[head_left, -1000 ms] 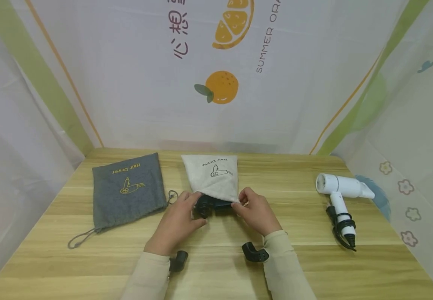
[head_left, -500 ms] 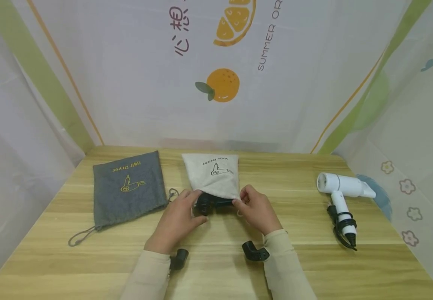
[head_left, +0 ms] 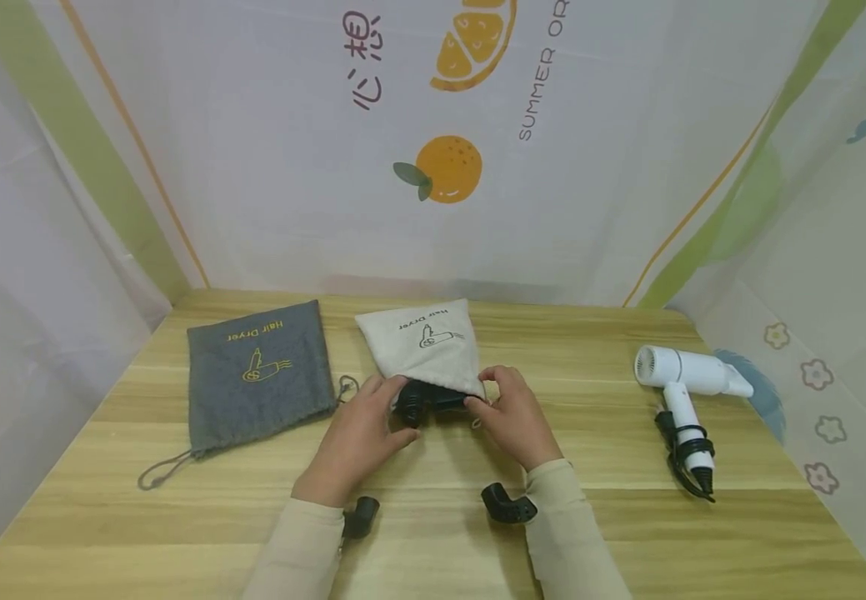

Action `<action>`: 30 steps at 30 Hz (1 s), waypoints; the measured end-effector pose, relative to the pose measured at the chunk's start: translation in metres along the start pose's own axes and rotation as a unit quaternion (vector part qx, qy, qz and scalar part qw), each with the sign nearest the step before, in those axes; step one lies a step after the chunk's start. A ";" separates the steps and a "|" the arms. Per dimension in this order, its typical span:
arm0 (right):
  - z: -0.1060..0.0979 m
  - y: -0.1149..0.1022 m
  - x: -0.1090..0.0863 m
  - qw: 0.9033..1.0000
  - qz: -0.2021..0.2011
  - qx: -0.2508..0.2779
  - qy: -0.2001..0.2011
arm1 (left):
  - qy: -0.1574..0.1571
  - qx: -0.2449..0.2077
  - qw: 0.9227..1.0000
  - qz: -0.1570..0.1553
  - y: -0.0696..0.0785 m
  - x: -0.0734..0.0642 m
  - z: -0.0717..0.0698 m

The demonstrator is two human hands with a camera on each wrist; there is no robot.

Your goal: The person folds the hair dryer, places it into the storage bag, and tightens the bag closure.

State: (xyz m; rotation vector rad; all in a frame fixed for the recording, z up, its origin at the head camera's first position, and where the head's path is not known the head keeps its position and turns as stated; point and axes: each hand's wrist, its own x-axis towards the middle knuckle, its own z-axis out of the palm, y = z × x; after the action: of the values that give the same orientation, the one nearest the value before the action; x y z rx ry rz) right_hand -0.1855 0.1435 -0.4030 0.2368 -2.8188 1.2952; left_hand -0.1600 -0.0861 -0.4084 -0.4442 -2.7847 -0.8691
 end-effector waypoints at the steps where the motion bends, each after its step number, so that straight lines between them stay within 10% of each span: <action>1: 0.000 0.000 0.000 1.000 0.007 0.015 -0.008 | 0.001 -0.001 1.000 0.001 0.000 0.000 0.000; 9: 0.009 -0.001 0.002 0.991 0.050 0.118 -0.031 | 0.004 0.000 1.000 0.003 0.002 0.001 0.000; 30: 0.009 0.003 0.002 1.000 0.004 -0.011 0.003 | 0.003 0.003 1.000 -0.003 0.001 0.001 0.002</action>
State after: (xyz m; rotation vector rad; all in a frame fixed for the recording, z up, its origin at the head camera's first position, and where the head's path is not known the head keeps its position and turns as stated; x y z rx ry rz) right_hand -0.1875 0.1386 -0.4106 0.2221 -2.8309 1.2635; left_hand -0.1612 -0.0837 -0.4094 -0.4320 -2.7843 -0.8615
